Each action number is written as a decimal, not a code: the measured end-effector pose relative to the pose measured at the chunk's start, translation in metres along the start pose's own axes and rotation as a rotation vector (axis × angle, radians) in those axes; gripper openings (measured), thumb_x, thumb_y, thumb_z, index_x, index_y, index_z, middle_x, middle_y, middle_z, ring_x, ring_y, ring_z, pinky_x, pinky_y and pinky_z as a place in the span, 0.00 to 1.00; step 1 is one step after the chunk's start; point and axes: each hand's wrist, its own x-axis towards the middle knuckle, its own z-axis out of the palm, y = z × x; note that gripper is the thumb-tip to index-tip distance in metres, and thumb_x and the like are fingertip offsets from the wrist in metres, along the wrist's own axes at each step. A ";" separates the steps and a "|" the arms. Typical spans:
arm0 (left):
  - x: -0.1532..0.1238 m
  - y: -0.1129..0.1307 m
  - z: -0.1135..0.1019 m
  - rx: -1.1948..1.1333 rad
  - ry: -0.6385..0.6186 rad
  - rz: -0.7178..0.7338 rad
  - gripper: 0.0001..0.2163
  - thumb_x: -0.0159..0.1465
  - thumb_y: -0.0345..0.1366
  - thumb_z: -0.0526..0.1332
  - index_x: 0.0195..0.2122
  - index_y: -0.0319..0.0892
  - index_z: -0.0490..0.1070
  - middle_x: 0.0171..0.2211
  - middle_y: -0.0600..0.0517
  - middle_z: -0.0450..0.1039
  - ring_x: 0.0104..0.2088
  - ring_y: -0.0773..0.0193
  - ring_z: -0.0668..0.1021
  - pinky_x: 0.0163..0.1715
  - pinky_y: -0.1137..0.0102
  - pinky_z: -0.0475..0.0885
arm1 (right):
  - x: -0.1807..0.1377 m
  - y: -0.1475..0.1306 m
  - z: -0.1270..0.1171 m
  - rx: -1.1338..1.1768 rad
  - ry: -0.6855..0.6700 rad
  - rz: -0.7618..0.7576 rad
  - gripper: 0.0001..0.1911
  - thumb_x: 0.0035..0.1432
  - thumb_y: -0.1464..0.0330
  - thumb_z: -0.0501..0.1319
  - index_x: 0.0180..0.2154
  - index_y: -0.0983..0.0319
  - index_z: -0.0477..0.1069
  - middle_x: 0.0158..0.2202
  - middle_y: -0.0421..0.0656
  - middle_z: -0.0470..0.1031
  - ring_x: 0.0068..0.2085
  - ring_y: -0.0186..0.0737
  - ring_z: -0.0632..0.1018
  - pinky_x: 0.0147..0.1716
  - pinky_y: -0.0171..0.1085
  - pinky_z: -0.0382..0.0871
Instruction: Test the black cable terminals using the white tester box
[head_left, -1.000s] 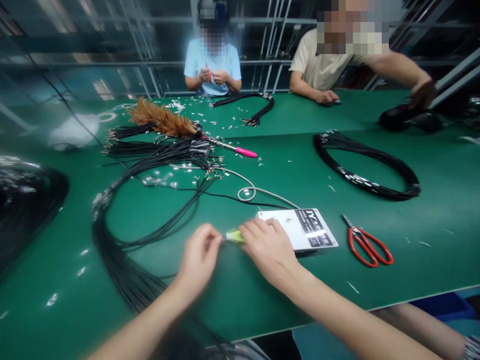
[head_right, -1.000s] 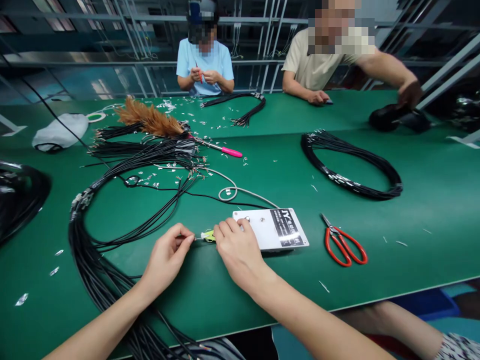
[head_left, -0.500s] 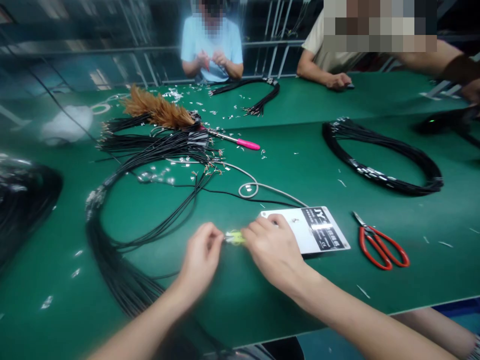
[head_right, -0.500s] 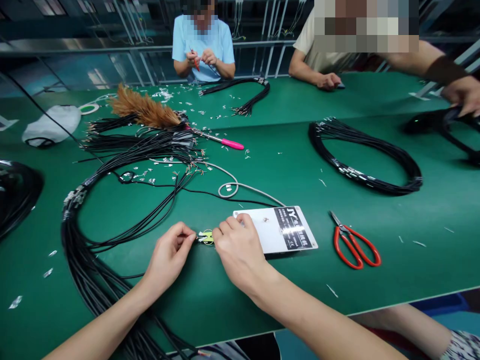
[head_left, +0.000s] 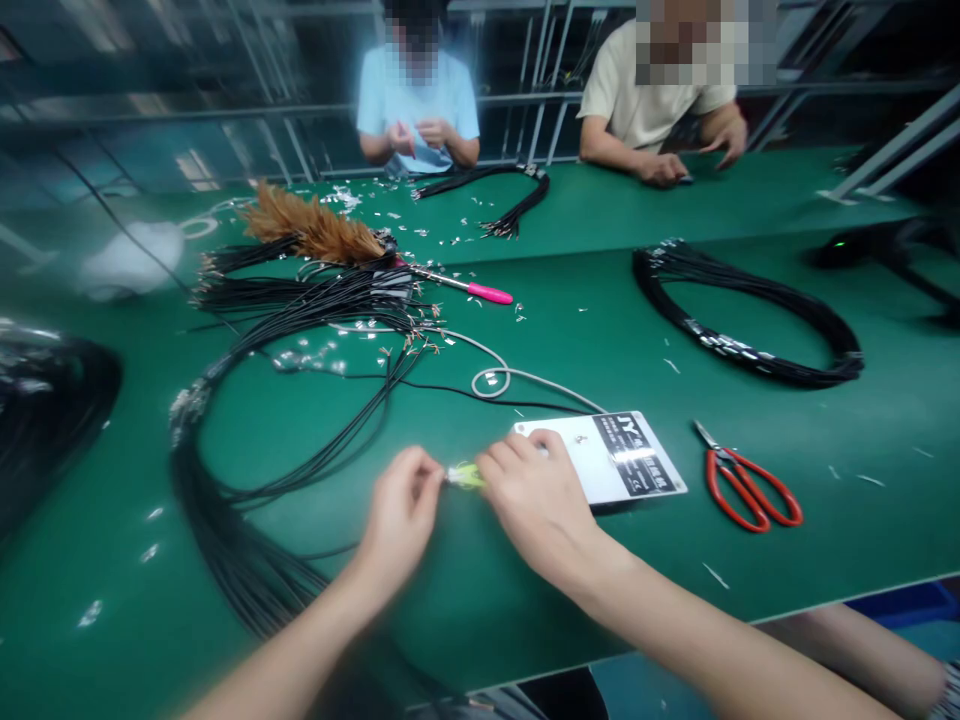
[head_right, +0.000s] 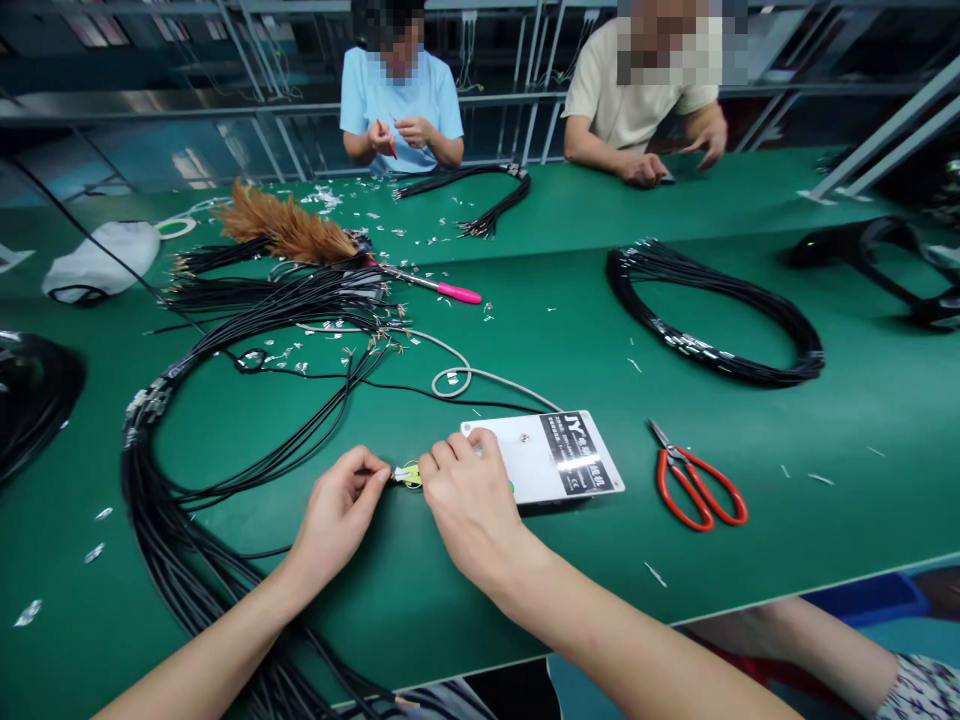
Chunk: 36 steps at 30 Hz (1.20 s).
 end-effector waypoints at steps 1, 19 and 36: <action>0.000 0.000 0.000 -0.001 0.000 0.002 0.08 0.67 0.35 0.56 0.30 0.42 0.66 0.28 0.53 0.69 0.30 0.63 0.73 0.31 0.71 0.66 | 0.000 0.000 0.000 -0.002 0.005 -0.005 0.07 0.59 0.77 0.60 0.29 0.61 0.70 0.30 0.42 0.75 0.35 0.44 0.70 0.40 0.45 0.51; -0.005 0.001 0.001 0.047 0.054 0.020 0.09 0.67 0.34 0.55 0.30 0.42 0.65 0.28 0.54 0.68 0.30 0.63 0.73 0.30 0.72 0.65 | 0.001 0.002 0.002 -0.012 0.063 0.003 0.09 0.59 0.76 0.60 0.27 0.61 0.70 0.27 0.41 0.74 0.33 0.43 0.70 0.41 0.44 0.51; -0.003 -0.002 0.000 0.009 0.029 0.006 0.08 0.67 0.36 0.56 0.30 0.42 0.66 0.28 0.53 0.70 0.31 0.63 0.74 0.31 0.71 0.66 | -0.061 0.026 -0.019 0.305 0.455 0.193 0.10 0.65 0.74 0.58 0.48 0.59 0.70 0.49 0.44 0.79 0.52 0.45 0.76 0.51 0.47 0.61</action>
